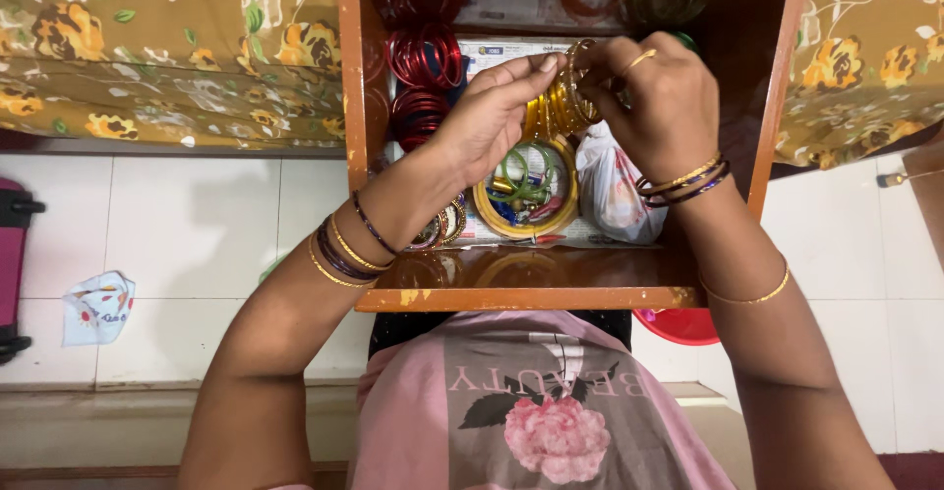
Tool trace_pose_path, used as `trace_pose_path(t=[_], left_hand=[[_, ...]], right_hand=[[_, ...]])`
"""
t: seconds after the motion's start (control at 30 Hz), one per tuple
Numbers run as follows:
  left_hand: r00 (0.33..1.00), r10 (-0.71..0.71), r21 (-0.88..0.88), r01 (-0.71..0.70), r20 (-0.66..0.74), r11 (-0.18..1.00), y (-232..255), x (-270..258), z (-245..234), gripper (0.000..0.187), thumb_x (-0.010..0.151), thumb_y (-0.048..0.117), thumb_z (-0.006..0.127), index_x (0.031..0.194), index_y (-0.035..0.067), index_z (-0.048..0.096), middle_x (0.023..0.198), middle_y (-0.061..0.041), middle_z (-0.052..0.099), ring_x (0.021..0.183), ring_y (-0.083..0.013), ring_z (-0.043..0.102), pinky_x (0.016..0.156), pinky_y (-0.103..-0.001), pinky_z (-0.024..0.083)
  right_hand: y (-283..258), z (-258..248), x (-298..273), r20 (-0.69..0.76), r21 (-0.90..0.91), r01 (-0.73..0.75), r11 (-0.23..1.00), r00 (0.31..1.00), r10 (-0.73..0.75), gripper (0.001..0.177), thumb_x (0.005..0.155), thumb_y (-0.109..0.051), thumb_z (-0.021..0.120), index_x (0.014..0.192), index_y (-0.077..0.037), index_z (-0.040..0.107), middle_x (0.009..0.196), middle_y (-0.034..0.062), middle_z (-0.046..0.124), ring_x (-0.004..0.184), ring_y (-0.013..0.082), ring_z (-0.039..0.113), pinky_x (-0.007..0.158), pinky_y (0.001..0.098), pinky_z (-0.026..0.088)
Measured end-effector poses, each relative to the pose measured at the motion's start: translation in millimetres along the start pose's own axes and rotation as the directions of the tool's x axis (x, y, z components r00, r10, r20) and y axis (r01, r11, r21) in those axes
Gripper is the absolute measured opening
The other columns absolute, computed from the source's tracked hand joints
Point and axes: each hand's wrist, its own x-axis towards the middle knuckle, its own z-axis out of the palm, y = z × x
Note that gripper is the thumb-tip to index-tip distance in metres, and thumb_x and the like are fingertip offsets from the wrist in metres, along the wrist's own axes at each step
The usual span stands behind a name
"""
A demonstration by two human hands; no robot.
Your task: The person organizes various bangles and jewelry items by picking them up from a red bucket and placing them into a wooden drawer, sometimes untangling or grouping them.
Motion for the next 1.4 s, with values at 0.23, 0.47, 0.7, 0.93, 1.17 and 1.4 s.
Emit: trace_pose_path(t=[0.23, 0.47, 0.7, 0.93, 1.17, 1.4], left_hand=[[0.999, -0.015, 0.005, 0.015, 0.041, 1.0, 8, -5, 5, 0.053, 0.099, 0.03, 0.069, 0.14, -0.001, 0.056, 0.145, -0.009, 0.059, 0.145, -0.0163, 0.042, 0.124, -0.037, 0.023], [0.997, -0.025, -0.088, 0.031, 0.068, 0.996, 6, -6, 4, 0.046, 0.101, 0.027, 0.071, 0.135, -0.002, 0.061, 0.134, -0.013, 0.065, 0.134, -0.0237, 0.053, 0.122, -0.043, 0.035], [0.999, -0.026, 0.037, 0.028, -0.047, 0.999, 11, -7, 7, 0.042, 0.1, 0.026, 0.066, 0.133, 0.0, 0.062, 0.131, -0.007, 0.068, 0.13, -0.0136, 0.056, 0.114, -0.032, 0.04], [0.998, 0.015, -0.054, -0.012, 0.053, 0.998, 14, -9, 10, 0.038, 0.102, 0.024, 0.069, 0.13, 0.0, 0.064, 0.124, -0.01, 0.071, 0.121, -0.0178, 0.064, 0.111, -0.036, 0.048], [0.996, -0.021, -0.048, 0.025, 0.092, 0.999, 13, -10, 13, 0.036, 0.099, 0.024, 0.072, 0.126, 0.002, 0.067, 0.122, -0.008, 0.071, 0.118, -0.0192, 0.064, 0.111, -0.039, 0.049], [0.992, 0.019, 0.04, -0.024, 0.124, 0.999, 13, -11, 12, 0.034, 0.098, 0.024, 0.075, 0.123, 0.001, 0.07, 0.12, -0.007, 0.073, 0.12, -0.0179, 0.062, 0.111, -0.036, 0.047]], right_hand=[[4, -8, -1, 0.016, 0.262, -0.069, 0.963, 0.998, 0.067, 0.025, 0.091, 0.003, 0.082, 0.111, -0.005, 0.07, 0.101, 0.0062, 0.076, 0.09, 0.0181, 0.072, 0.077, 0.0306, 0.057], [32, 19, -6, 0.219, 0.722, -0.362, 0.59, 0.928, 0.301, 0.034, 0.092, 0.014, 0.073, 0.124, 0.004, 0.064, 0.104, 0.0084, 0.071, 0.098, 0.011, 0.071, 0.088, 0.0257, 0.062], [28, 14, -3, 0.237, 0.758, -0.382, 0.528, 0.916, 0.323, 0.056, 0.094, 0.015, 0.074, 0.143, 0.003, 0.049, 0.112, 0.0103, 0.071, 0.101, 0.0141, 0.074, 0.081, 0.0262, 0.066], [23, 8, 2, 0.172, 0.732, -0.31, 0.607, 0.946, 0.276, 0.073, 0.09, 0.014, 0.078, 0.15, 0.0, 0.039, 0.129, 0.01, 0.064, 0.101, 0.014, 0.07, 0.079, 0.0254, 0.063], [8, -4, -1, 0.173, 0.641, -0.238, 0.73, 0.971, 0.165, 0.088, 0.092, 0.005, 0.088, 0.158, -0.004, 0.031, 0.119, 0.0105, 0.075, 0.089, 0.0113, 0.071, 0.078, 0.0237, 0.06], [-6, -26, -2, 0.048, 0.476, -0.024, 0.879, 0.999, 0.001, 0.076, 0.095, 0.004, 0.086, 0.153, -0.002, 0.037, 0.114, 0.0124, 0.075, 0.1, 0.0169, 0.076, 0.085, 0.0261, 0.061]])
